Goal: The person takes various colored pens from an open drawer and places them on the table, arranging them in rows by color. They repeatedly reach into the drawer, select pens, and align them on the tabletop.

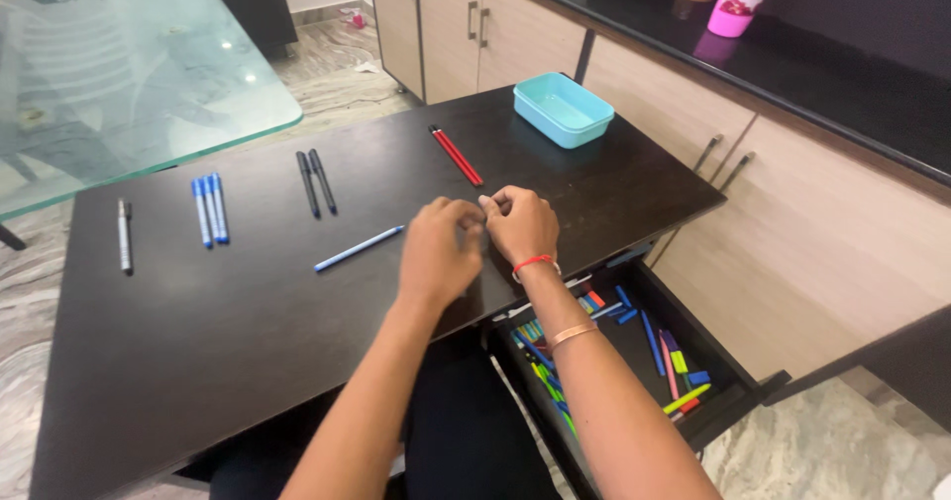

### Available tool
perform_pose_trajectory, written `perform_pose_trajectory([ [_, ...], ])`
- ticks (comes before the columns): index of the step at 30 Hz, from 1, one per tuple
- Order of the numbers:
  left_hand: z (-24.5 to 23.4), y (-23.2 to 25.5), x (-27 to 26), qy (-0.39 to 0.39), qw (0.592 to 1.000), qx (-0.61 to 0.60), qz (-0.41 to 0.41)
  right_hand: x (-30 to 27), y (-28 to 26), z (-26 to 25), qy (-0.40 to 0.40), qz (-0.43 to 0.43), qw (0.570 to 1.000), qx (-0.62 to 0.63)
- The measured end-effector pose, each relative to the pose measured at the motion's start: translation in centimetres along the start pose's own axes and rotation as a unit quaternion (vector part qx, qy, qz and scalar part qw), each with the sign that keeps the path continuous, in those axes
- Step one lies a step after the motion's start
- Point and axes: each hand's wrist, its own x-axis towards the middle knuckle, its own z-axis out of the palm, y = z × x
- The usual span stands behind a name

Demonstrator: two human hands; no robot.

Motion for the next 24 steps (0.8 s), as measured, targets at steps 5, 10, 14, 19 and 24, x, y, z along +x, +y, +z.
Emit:
perform_pose_trajectory([
  [5, 3.0, 0.9, -0.2, -0.020, 0.999, 0.025, -0.019, 1.1, 1.8, -1.3, -0.110, 0.080, 0.964, 0.228],
  [10, 3.2, 0.0, -0.4, -0.042, 0.998, 0.043, -0.006, 1.2, 7.5, -7.5, -0.392, 0.073, 0.787, 0.472],
  [14, 3.1, -0.1, -0.7, -0.035, 0.999, 0.012, -0.013, -1.3, 15.8, -10.8, -0.404, 0.004, 0.638, 0.655],
  [19, 2.9, 0.3, -0.3, -0.039, 0.999, 0.001, -0.017, -4.0, 26.9, -7.4, -0.121, 0.234, 0.803, 0.534],
  [24, 2.7, 0.4, -0.4, -0.042, 0.998, -0.008, -0.037, -6.4, 32.4, -4.0, 0.000, 0.052, 0.981, -0.185],
])
